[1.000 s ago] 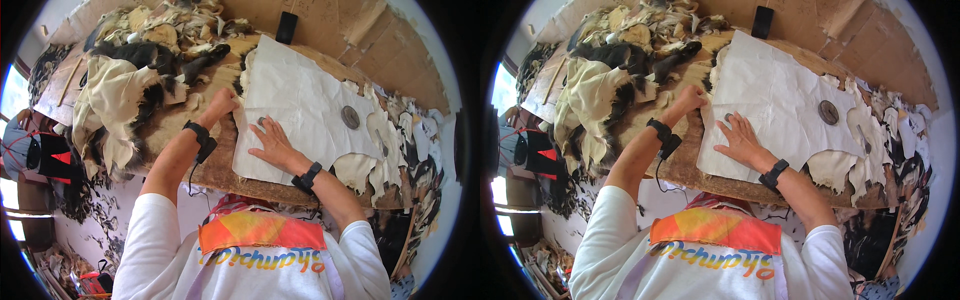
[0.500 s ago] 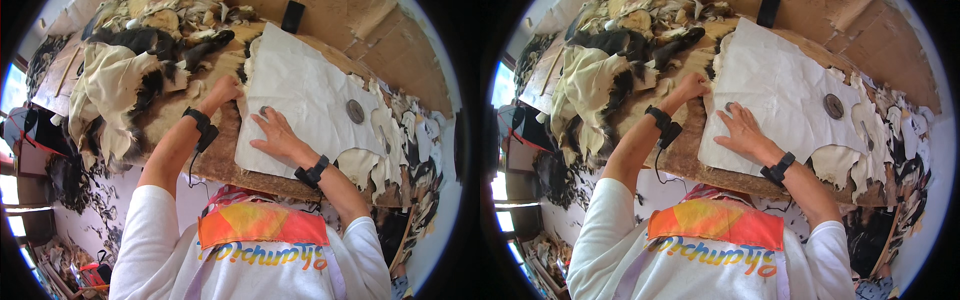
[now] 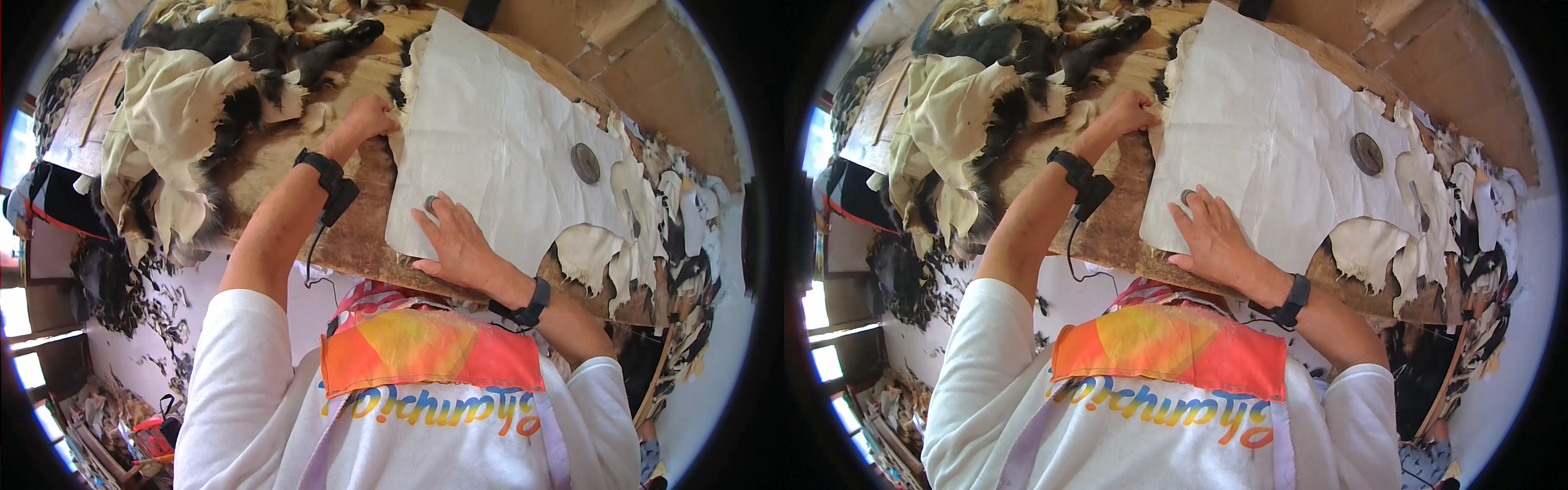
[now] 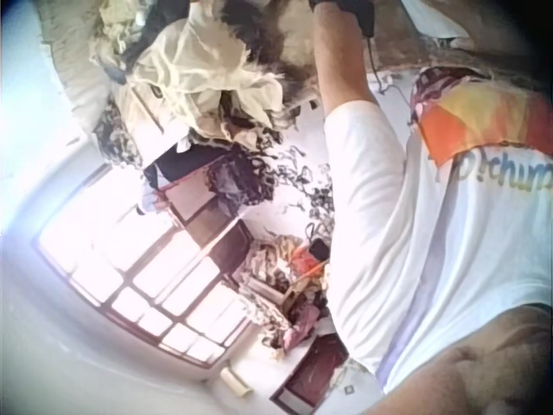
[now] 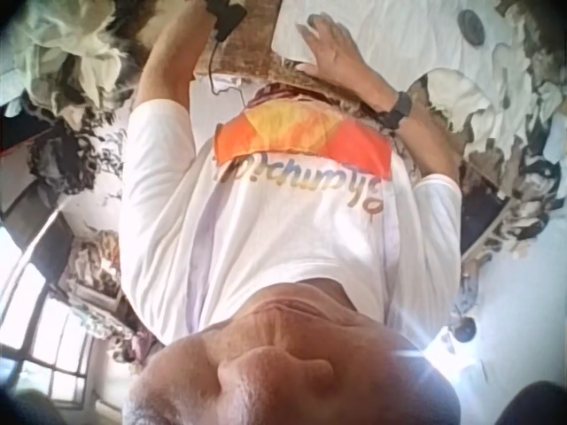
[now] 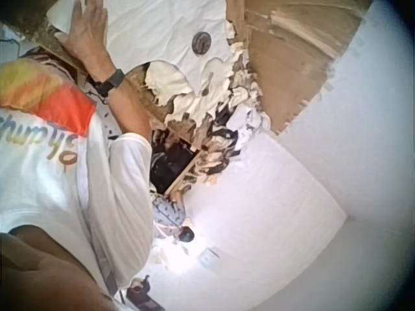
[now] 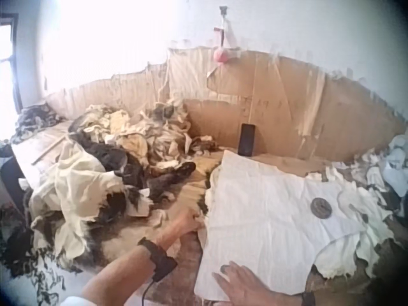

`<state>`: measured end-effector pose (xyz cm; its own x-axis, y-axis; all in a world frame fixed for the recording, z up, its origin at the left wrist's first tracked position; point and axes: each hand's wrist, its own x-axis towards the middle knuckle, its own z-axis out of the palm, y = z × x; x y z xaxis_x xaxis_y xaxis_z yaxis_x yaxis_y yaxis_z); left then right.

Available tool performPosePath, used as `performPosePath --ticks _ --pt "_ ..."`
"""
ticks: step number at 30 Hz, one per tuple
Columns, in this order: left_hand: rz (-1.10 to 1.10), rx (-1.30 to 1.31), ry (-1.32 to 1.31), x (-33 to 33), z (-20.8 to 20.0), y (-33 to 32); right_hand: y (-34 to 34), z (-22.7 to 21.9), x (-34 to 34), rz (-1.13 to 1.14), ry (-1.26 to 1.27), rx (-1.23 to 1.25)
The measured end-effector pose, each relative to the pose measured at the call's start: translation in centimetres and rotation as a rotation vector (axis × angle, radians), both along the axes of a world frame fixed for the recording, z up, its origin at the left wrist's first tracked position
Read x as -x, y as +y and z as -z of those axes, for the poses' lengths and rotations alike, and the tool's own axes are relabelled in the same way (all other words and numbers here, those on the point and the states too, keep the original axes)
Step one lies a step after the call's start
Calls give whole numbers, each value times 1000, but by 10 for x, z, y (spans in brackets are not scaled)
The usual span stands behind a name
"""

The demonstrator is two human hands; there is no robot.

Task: Laying out paper templates on cowhide or similar animal skins, securing them with weights, and marking/cutting the material.

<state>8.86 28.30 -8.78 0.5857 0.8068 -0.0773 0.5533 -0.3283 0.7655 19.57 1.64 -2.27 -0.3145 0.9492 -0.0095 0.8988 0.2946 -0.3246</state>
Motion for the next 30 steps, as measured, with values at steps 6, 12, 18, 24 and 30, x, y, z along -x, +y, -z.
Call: performPosePath --ticks 6,12,18,24,30 --pt "25 24 56 -2 -3 0 -6 0 1 -18 -11 -84" --pt "-25 44 -31 1 -3 -5 11 -17 -36 172 300 -132" --pt "13 24 -17 2 -4 -2 19 -63 -70 571 987 44" --pt "6 26 -44 3 0 -2 9 -33 -40 269 466 -1" --pt "-23 31 -19 0 -5 -9 1 -1 -10 187 292 -20"
